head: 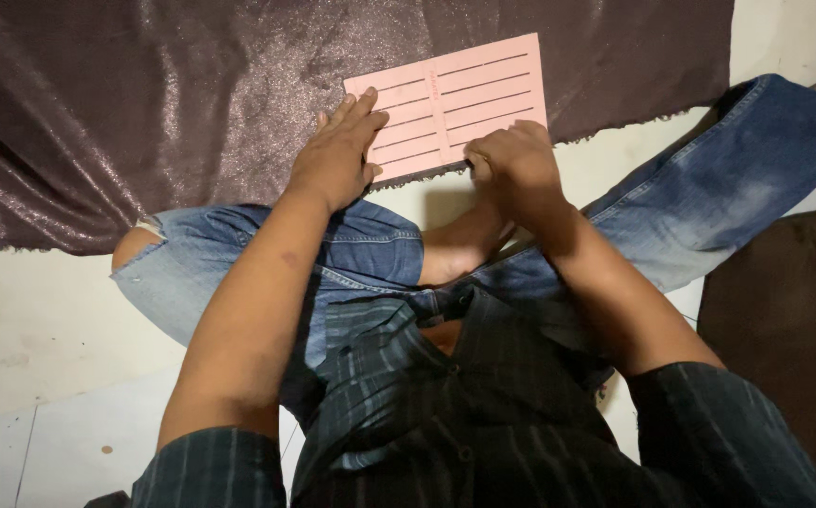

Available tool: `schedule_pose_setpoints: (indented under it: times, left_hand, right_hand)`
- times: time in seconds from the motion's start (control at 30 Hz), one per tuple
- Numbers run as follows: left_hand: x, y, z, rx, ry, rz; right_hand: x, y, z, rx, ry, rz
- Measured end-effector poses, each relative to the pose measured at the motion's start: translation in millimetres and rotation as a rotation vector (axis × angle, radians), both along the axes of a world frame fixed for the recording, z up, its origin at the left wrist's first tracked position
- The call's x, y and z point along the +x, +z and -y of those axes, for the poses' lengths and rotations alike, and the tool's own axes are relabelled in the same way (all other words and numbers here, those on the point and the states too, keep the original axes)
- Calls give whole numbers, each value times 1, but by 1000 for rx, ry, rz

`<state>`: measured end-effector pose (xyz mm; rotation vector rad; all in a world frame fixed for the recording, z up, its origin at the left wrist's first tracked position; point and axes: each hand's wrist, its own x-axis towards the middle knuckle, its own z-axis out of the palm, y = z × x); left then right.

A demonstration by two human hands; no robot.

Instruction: The person spreads a large piece of dark brown fabric on the floor, places a pink paper template on it, and uses a small tool to trace or mark lines along the template onto the fabric.

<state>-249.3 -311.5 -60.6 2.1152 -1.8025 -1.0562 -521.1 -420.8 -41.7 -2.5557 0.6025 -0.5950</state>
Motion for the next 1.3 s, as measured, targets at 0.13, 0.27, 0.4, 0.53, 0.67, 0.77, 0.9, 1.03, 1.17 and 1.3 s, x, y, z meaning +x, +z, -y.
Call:
schedule_pose_setpoints:
  times: [0.13, 0.27, 0.4, 0.53, 0.67, 0.77, 0.9, 1.03, 1.17, 1.3]
  left_hand:
    - [1, 1, -1, 1, 3, -9]
    - [1, 1, 1, 6, -1, -6]
    - [1, 0, 0, -16, -8, 8]
    - [1, 1, -1, -8, 9, 3]
    - [1, 2, 0, -7, 14, 11]
    - [0, 2, 1, -15, 7, 11]
    - [-1, 0, 1, -7, 6, 12]
    - [1, -1, -1, -18, 9, 1]
    - [1, 0, 0, -28, 1, -5]
    - [0, 1, 1, -12, 0, 1]
  right_hand:
    - [1, 4, 1, 66, -183, -51]
    - [2, -10, 3, -37, -19, 20]
    - [8, -31, 0, 237, 50, 145]
    - [-21, -27, 18, 311, -300, -32]
    - [-39, -17, 29, -137, -359, -188]
    - [-16, -25, 15, -156, -174, -106]
    - [13, -42, -8, -70, -21, -68]
    - [-19, -34, 14, 259, -231, 30]
    - [-42, -19, 37, -32, -436, -103]
    - [3, -34, 12, -201, -162, -413]
